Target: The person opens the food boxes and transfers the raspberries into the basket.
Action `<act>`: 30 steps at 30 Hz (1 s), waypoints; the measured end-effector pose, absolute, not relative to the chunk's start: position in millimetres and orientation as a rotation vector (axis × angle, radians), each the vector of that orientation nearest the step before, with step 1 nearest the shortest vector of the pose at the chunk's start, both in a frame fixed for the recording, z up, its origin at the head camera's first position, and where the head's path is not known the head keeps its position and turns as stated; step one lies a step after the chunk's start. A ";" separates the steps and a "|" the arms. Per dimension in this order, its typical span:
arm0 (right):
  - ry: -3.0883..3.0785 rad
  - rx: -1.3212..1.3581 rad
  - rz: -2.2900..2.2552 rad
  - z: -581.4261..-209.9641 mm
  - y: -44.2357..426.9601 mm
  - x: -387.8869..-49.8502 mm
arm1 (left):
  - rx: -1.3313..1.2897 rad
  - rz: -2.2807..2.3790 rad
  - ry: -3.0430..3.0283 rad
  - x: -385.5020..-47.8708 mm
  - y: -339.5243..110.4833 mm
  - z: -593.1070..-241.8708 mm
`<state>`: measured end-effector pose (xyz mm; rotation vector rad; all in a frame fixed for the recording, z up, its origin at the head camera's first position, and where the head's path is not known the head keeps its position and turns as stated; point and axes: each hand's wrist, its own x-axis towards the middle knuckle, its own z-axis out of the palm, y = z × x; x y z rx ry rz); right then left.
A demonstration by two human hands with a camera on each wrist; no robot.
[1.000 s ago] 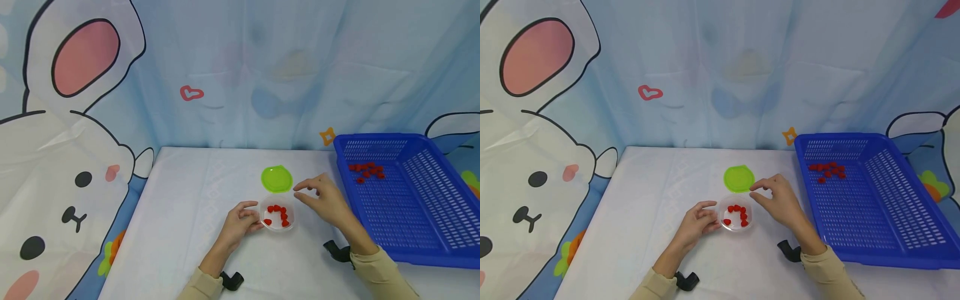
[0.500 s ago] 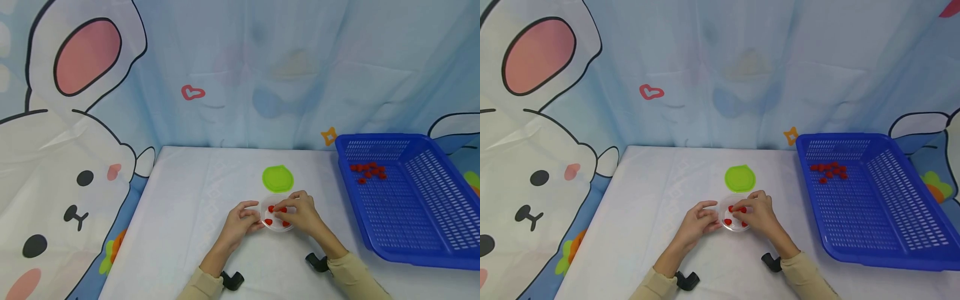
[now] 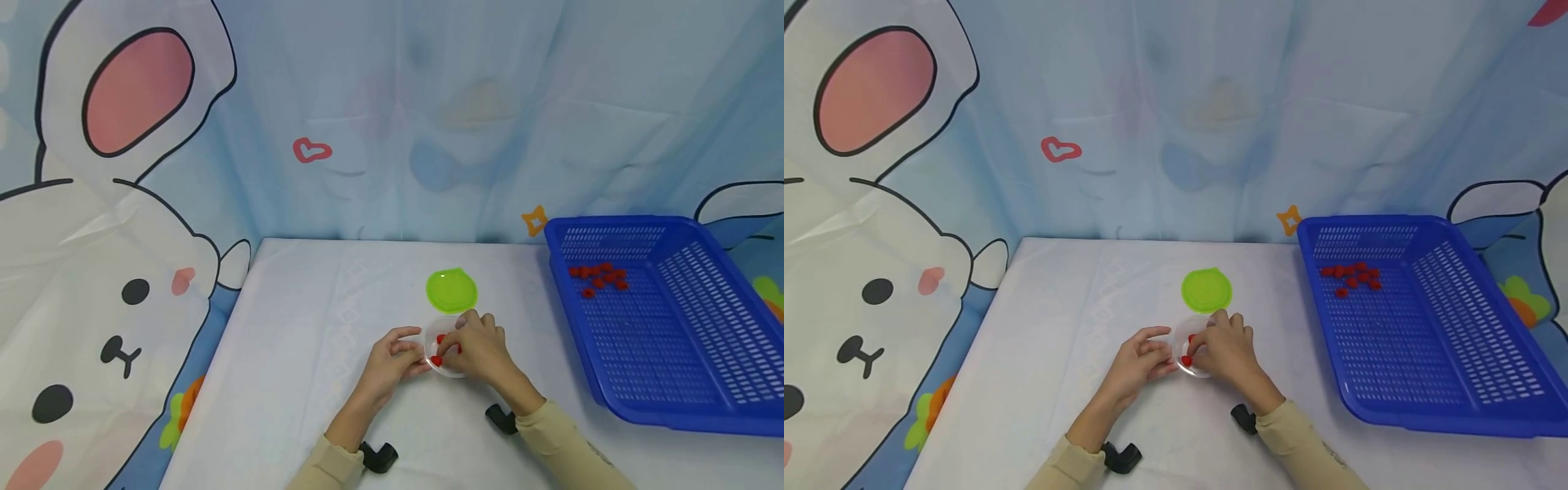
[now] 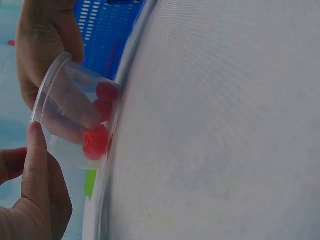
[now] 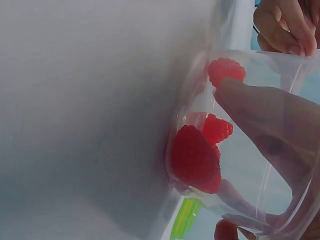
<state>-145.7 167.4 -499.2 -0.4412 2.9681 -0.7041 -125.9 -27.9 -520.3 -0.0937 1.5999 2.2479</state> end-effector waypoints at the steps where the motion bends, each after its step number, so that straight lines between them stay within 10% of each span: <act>1: 2.971 -0.438 -0.696 -498.7 166.5 -145.9 | -0.095 2.249 1.601 -125.7 -27.9 -520.0; 30: 2.811 -0.287 -1.417 -494.0 206.7 -150.4 | -0.078 2.239 1.621 -125.3 -29.2 -521.0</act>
